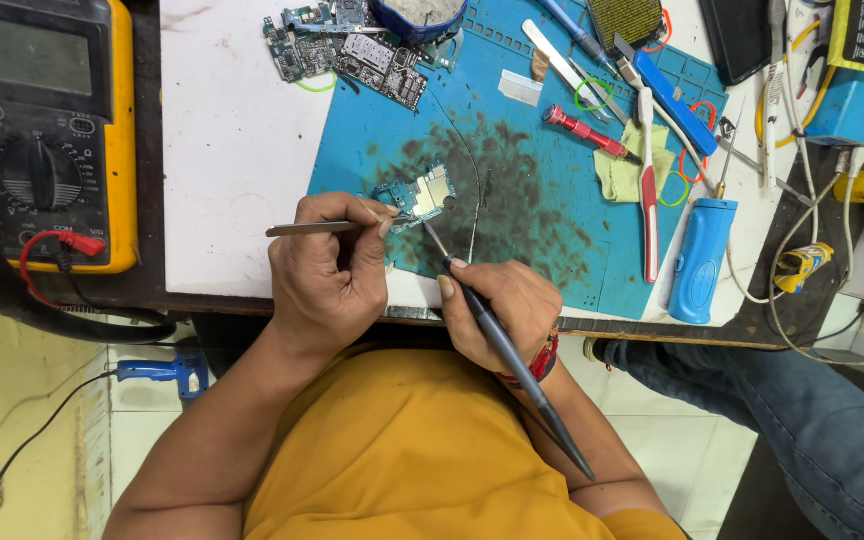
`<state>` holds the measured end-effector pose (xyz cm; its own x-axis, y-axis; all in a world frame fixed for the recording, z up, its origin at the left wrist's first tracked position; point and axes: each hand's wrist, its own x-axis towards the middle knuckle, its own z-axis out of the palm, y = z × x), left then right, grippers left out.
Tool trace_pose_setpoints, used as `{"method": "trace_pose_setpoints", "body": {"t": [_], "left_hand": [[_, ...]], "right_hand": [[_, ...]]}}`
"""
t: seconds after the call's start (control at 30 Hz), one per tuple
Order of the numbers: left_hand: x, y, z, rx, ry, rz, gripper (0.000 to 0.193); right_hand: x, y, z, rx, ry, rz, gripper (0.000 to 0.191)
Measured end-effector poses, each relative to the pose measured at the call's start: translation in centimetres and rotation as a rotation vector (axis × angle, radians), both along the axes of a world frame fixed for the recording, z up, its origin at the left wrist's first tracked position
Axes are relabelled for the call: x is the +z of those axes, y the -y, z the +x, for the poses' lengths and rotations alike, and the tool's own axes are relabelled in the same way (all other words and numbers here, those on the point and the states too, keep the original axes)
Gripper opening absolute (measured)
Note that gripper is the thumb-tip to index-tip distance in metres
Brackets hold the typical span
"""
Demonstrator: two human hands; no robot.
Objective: The person uses a hot air gun to heat a small phone motherboard on the work mat, then holds the board with tweezers while soldering its contacts with a soldering iron, repositioning the board to work on different sides.
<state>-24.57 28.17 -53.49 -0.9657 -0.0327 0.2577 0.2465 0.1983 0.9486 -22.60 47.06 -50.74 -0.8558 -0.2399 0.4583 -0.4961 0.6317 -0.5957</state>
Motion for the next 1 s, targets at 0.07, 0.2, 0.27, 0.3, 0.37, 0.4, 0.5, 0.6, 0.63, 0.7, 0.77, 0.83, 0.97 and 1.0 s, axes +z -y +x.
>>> {"method": "trace_pose_setpoints", "body": {"t": [0.07, 0.2, 0.27, 0.3, 0.37, 0.4, 0.5, 0.6, 0.63, 0.7, 0.77, 0.83, 0.97, 1.0], "left_hand": [[-0.01, 0.02, -0.02, 0.001, -0.004, -0.002, 0.019], [-0.04, 0.05, -0.05, -0.008, -0.002, 0.006, 0.019], [-0.05, 0.04, -0.05, -0.003, -0.005, -0.004, 0.019], [-0.05, 0.02, -0.04, -0.002, -0.006, -0.008, 0.019], [-0.05, -0.01, -0.03, -0.004, -0.008, 0.003, 0.019], [-0.05, -0.02, -0.02, -0.004, -0.009, 0.008, 0.019], [-0.03, 0.03, -0.02, 0.004, -0.009, -0.012, 0.019], [-0.02, 0.04, -0.04, -0.007, 0.016, 0.017, 0.019], [-0.01, 0.04, -0.03, -0.002, 0.008, 0.006, 0.019], [-0.01, 0.02, -0.02, 0.005, -0.008, -0.014, 0.019], [-0.02, 0.01, -0.03, -0.001, 0.006, 0.004, 0.019], [-0.01, 0.03, -0.01, -0.004, 0.012, 0.011, 0.019], [0.01, -0.02, -0.01, -0.003, -0.002, 0.002, 0.019], [0.02, -0.03, 0.0, -0.001, -0.006, -0.001, 0.019]], "right_hand": [[0.04, 0.04, 0.02, -0.003, 0.006, 0.014, 0.02], [0.1, 0.07, 0.05, -0.012, 0.012, 0.007, 0.02], [0.09, 0.07, 0.03, -0.003, 0.013, 0.016, 0.02], [0.11, 0.07, 0.05, 0.0, 0.014, 0.022, 0.02], [0.14, 0.04, 0.07, -0.006, 0.017, 0.013, 0.02], [0.15, 0.03, 0.09, -0.008, 0.019, 0.007, 0.019], [0.16, 0.03, 0.09, -0.005, 0.014, 0.03, 0.02], [0.16, 0.0, 0.07, -0.007, 0.015, 0.014, 0.02], [0.13, 0.02, 0.05, -0.004, 0.01, 0.014, 0.02], [0.06, 0.03, -0.01, -0.002, 0.0, 0.015, 0.02], [0.03, -0.01, 0.0, -0.003, 0.01, 0.027, 0.021], [0.01, -0.02, 0.05, -0.012, 0.017, 0.025, 0.02], [-0.03, 0.0, 0.13, -0.043, 0.015, 0.005, 0.02], [-0.04, 0.01, 0.14, -0.048, 0.015, 0.002, 0.02]]}}
